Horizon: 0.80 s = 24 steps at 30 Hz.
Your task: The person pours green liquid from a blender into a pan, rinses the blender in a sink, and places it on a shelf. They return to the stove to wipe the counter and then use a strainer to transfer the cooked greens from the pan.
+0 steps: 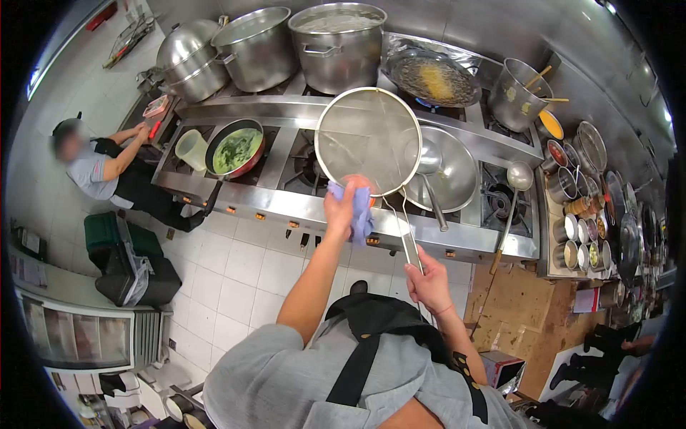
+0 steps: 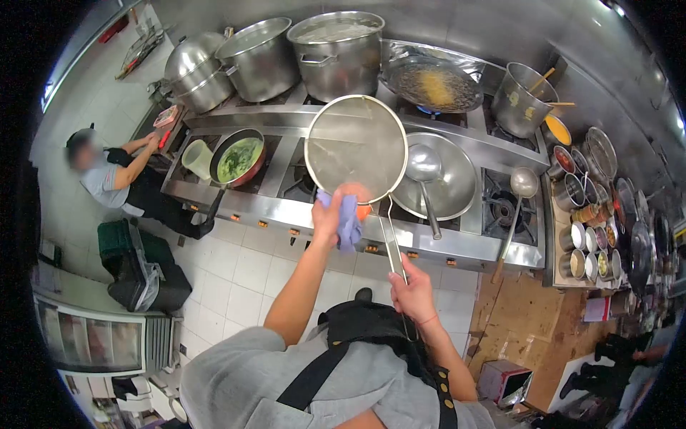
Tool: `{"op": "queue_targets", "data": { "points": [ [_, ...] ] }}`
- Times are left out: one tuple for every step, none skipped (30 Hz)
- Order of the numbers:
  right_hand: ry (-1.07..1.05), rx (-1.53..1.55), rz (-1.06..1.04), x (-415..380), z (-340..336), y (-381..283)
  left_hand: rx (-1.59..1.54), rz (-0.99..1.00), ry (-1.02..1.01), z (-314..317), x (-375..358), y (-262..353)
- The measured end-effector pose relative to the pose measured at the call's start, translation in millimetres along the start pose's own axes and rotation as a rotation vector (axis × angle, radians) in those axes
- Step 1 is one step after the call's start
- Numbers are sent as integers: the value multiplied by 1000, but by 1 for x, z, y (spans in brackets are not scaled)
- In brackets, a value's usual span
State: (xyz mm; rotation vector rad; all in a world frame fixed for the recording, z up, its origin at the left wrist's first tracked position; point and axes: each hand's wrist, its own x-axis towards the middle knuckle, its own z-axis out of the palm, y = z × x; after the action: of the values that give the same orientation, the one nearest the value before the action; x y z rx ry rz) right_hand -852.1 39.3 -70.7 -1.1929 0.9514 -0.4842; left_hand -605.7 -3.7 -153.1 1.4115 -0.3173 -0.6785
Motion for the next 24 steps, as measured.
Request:
{"op": "queue_targets", "data": {
  "points": [
    [94, 33, 10, 0, 3, 3, 80, 88, 197, -9, 14, -33],
    [89, 33, 12, -5, -1, 0, 114, 264, 101, -25, 8, -5],
    [84, 33, 16, -13, -6, -6, 59, 362, 101, -22, 1, 32],
    [71, 29, 30, -20, -10, -7, 5, 452, 109, -19, 1, 56],
    [28, 39, 93, -25, -15, -2, 406, 760, 49, -23, 28, 54],
    [12, 74, 80, -29, -12, -1, 816, 1060, -19, -24, 55, 53],
    [-8, 100, 59, -30, -9, -5, 1202, 1216, -26, -12, 45, 83],
    [-28, 121, 34, -28, -8, -11, 1097, 1080, -62, -10, 47, 66],
    [-36, 111, -14, -23, -10, -16, 987, 948, -95, -8, 54, 35],
    [-49, 98, -21, -18, -10, -18, 877, 824, -128, -3, 53, 16],
    [-58, 93, -25, -13, -8, -17, 861, 708, -213, 6, 27, 4],
    [-63, 94, -24, -9, -6, -14, 846, 586, -303, 14, 1, -5],
    [-36, 46, -10, -4, -11, -7, 806, 689, -285, 23, -12, 1],
    [-6, -6, 2, 3, -21, 0, 757, 792, -268, 33, -25, 9],
    [26, -58, 20, 3, -30, 5, 705, 889, -253, 38, -34, 12],
    [14, -18, 50, -2, -35, 8, 645, 712, -218, 37, -19, 11],
    [2, 21, 70, -4, -40, 8, 582, 543, -180, 37, 11, 19],
    [-15, 56, 85, -5, -45, 7, 423, 760, -84, 41, 15, 57],
    [-5, 75, 114, -9, -46, 8, 369, 834, -30, 48, 20, 87],
    [-41, 85, 117, -10, -46, 6, 447, 814, -35, 54, 26, 107],
    [-79, 94, 121, -13, -44, 2, 487, 869, -97, 64, 51, 99],
    [-119, 104, 129, -19, -40, -2, 571, 1047, -135, 71, 66, 82],
    [-150, 111, 128, -21, -32, -18, 652, 1224, -176, 82, 78, 63],
    [-138, 99, 104, -14, -30, -19, 727, 1408, -223, 94, 85, 50]
  ]
}}
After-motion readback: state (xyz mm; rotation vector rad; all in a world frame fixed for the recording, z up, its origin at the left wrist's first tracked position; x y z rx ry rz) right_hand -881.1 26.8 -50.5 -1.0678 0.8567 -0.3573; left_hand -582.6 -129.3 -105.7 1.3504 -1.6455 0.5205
